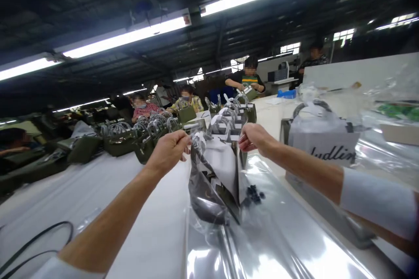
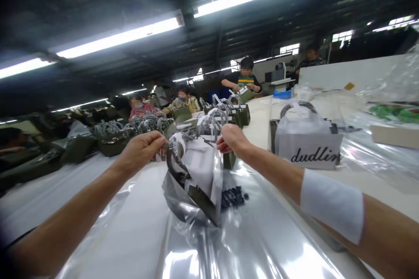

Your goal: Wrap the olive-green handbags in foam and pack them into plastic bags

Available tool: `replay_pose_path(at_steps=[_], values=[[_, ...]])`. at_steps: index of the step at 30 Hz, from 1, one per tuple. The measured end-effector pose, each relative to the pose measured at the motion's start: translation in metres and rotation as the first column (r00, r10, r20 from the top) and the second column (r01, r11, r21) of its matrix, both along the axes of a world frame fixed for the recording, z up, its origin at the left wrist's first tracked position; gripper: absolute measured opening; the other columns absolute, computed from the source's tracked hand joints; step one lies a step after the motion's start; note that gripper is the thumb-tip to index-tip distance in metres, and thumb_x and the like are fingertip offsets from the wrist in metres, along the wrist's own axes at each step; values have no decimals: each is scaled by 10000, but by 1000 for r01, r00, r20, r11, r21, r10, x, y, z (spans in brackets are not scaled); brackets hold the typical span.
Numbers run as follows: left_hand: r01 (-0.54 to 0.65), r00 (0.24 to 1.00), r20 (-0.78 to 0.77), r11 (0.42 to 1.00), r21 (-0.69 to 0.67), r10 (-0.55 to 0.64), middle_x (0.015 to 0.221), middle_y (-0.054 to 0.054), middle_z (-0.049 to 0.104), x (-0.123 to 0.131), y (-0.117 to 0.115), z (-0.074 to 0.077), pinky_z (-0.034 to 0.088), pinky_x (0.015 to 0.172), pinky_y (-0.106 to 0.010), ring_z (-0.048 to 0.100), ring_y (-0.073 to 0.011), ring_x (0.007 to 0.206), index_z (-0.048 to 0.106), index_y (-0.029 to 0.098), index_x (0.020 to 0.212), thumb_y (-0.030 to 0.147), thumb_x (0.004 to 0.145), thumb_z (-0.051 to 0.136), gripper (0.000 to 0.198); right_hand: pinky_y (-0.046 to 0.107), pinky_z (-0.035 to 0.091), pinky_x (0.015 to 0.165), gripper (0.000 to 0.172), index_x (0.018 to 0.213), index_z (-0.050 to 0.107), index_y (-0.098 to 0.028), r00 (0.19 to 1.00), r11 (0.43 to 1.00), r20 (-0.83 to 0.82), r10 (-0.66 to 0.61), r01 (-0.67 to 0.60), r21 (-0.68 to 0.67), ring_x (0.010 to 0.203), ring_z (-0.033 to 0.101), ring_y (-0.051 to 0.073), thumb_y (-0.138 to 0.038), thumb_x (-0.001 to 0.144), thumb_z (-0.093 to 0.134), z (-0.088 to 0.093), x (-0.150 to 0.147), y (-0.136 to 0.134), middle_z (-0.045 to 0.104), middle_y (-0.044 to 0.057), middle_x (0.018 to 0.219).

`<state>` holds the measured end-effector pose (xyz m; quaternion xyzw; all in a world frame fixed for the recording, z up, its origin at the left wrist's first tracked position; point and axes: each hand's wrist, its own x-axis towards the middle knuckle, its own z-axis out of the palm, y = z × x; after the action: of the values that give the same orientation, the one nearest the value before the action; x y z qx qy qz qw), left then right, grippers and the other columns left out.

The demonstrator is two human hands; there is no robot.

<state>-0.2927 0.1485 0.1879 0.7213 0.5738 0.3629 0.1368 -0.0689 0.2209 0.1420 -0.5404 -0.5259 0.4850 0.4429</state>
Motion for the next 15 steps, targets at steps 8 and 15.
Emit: replay_pose_path(at_steps=[8,15], values=[[-77,995,74,982,171,65,685,-21,581,-5,-60,71,439,431,-211,572,-121,553,557,117,693,227,792,486,165,154,309,498,182,608,346,-152,988,980,-150,-42,70,184,358,322,-4,-141,784,302,114,43,-33,415,-53,440],[-24,977,214,987,158,-11,720,-42,596,59,-116,97,510,528,-278,604,-136,637,516,101,690,129,807,443,141,161,251,513,226,585,349,-126,992,971,68,-106,88,222,408,323,-38,-131,808,315,163,70,-106,407,-68,463]])
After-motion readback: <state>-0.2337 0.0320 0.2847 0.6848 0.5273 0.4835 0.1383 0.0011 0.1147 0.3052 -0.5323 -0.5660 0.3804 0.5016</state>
